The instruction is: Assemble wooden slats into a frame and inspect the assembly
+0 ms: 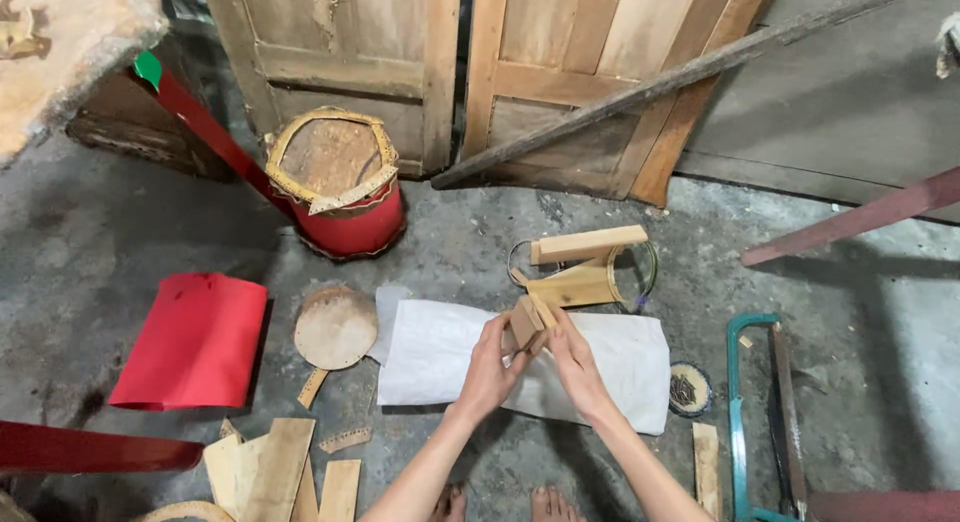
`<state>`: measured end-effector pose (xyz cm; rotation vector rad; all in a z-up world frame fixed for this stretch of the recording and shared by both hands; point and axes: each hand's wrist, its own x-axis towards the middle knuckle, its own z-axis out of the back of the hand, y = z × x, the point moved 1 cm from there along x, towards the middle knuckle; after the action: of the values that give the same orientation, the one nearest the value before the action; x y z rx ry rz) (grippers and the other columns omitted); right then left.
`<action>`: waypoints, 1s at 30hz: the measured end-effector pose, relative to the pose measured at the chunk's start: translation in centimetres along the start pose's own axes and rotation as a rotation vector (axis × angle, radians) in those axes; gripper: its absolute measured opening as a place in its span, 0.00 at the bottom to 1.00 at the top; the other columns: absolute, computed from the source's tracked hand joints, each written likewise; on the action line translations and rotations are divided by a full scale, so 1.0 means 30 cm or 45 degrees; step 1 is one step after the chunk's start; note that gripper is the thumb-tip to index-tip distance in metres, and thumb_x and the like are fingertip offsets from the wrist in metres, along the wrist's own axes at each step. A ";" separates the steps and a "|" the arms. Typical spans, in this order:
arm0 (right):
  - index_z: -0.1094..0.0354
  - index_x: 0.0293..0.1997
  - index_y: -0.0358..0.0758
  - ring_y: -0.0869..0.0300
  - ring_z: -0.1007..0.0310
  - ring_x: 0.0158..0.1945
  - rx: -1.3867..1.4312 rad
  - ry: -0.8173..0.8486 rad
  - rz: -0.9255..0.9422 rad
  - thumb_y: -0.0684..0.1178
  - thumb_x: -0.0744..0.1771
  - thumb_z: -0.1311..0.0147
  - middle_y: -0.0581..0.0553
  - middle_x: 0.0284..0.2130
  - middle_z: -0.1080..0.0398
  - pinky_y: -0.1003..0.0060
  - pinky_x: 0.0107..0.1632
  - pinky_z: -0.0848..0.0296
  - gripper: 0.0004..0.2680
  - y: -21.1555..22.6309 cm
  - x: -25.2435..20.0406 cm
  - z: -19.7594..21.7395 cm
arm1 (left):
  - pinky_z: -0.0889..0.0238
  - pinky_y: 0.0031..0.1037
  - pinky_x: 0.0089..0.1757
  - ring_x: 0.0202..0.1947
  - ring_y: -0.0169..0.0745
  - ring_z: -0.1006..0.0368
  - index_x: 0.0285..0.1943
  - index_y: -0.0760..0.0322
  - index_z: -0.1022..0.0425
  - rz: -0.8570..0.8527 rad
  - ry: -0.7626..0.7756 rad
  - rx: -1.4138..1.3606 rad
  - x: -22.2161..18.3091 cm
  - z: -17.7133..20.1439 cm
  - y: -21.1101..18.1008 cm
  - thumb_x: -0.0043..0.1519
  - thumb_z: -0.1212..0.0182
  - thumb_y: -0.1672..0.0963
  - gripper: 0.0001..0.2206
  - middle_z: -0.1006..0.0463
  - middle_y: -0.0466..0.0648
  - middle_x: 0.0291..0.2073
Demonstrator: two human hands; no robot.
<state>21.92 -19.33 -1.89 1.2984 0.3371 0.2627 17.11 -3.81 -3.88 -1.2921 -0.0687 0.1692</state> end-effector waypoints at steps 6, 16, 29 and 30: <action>0.41 0.72 0.39 0.60 0.30 0.49 0.220 -0.140 0.095 0.38 0.69 0.48 0.44 0.41 0.35 0.58 0.59 0.25 0.21 0.135 -0.024 -0.044 | 0.33 0.48 0.62 0.66 0.66 0.38 0.69 0.69 0.41 -0.013 0.065 0.107 0.021 -0.029 -0.001 0.53 0.30 0.59 0.34 0.35 0.58 0.59; 0.39 0.68 0.42 0.51 0.17 0.32 0.338 -0.121 0.123 0.37 0.69 0.51 0.38 0.46 0.25 0.56 0.45 0.17 0.18 -0.244 0.060 -0.016 | 0.37 0.47 0.62 0.64 0.63 0.35 0.69 0.68 0.36 -0.045 -0.050 0.101 0.026 -0.062 0.036 0.55 0.28 0.58 0.32 0.30 0.58 0.56; 0.30 0.58 0.37 0.60 0.20 0.51 0.238 -0.231 -0.079 0.47 0.67 0.44 0.42 0.50 0.21 0.66 0.55 0.23 0.14 -0.269 0.040 -0.034 | 0.38 0.37 0.56 0.59 0.54 0.31 0.70 0.62 0.36 -0.189 -0.017 0.197 0.058 -0.122 0.257 0.55 0.32 0.56 0.31 0.26 0.53 0.62; 0.27 0.54 0.36 0.61 0.18 0.47 0.211 -0.257 -0.041 0.46 0.67 0.43 0.41 0.45 0.19 0.67 0.51 0.21 0.11 -0.281 0.052 -0.020 | 0.36 0.38 0.54 0.57 0.54 0.29 0.69 0.62 0.35 -0.190 0.007 0.228 0.061 -0.119 0.249 0.57 0.32 0.54 0.29 0.25 0.53 0.60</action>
<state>23.12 -20.31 -10.33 1.4679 0.2112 0.0761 18.80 -4.93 -12.12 -1.1038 -0.1416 0.0429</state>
